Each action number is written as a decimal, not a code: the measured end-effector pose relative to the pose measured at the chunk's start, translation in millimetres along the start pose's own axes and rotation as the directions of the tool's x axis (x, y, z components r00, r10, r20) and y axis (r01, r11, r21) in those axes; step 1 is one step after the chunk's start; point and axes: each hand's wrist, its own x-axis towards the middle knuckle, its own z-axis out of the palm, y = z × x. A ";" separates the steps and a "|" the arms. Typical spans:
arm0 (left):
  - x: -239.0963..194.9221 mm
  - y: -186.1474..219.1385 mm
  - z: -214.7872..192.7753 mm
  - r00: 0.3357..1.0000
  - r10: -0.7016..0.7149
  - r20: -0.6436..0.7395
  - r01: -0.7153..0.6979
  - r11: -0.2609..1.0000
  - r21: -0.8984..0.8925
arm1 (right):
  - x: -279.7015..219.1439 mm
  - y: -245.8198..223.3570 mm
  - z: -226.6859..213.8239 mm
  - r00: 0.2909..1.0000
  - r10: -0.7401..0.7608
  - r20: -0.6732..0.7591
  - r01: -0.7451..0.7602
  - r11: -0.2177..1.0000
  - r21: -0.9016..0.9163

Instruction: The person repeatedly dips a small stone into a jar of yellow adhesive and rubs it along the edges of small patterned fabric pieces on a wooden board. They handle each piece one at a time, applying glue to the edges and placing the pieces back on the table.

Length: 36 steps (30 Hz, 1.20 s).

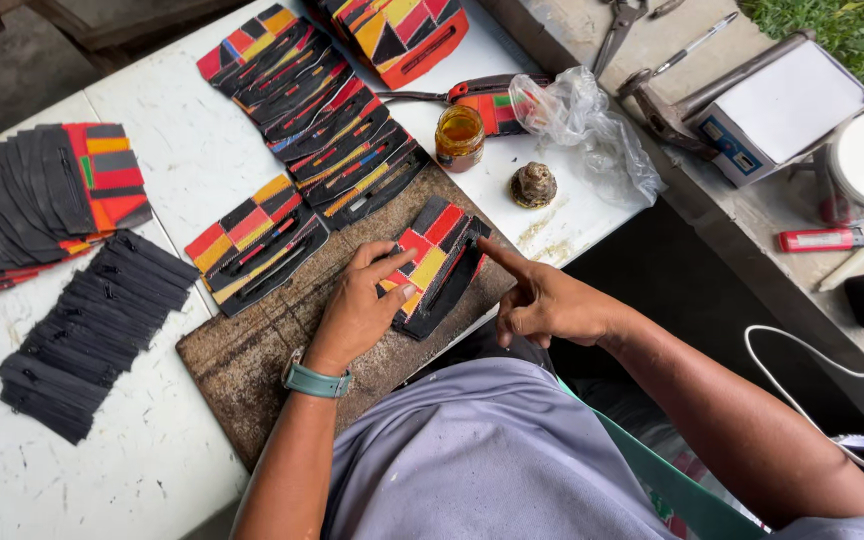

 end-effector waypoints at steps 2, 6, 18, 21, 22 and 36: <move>-0.8 0.9 0.0 1.000 0.007 -0.002 -0.007 1.000 -0.001 | 2.8 -3.2 1.3 1.000 0.004 -0.012 -0.004 1.000 -0.010; -0.1 0.9 0.1 1.000 0.007 0.003 -0.007 1.000 0.015 | 6.5 -13.1 5.5 0.999 0.020 -0.032 -0.022 0.997 -0.074; -1.1 4.9 -1.7 1.000 -0.024 0.016 0.024 1.000 0.010 | 0.0 -36.2 33.8 0.992 -0.005 -0.126 -0.067 0.825 -0.562; -0.4 5.2 -1.8 1.000 -0.026 0.014 0.026 0.999 0.022 | 0.1 -39.9 35.6 0.983 -0.062 -0.174 -0.062 0.777 -0.627; -0.3 4.9 -1.9 1.000 -0.024 0.014 0.023 0.999 0.029 | -0.8 -39.5 38.9 0.985 -0.038 -0.168 -0.077 0.774 -0.628; 0.7 3.6 -1.7 0.998 -0.055 0.038 0.054 0.998 0.035 | -5.9 -28.5 77.7 0.991 -0.042 -0.124 -0.098 0.389 -0.916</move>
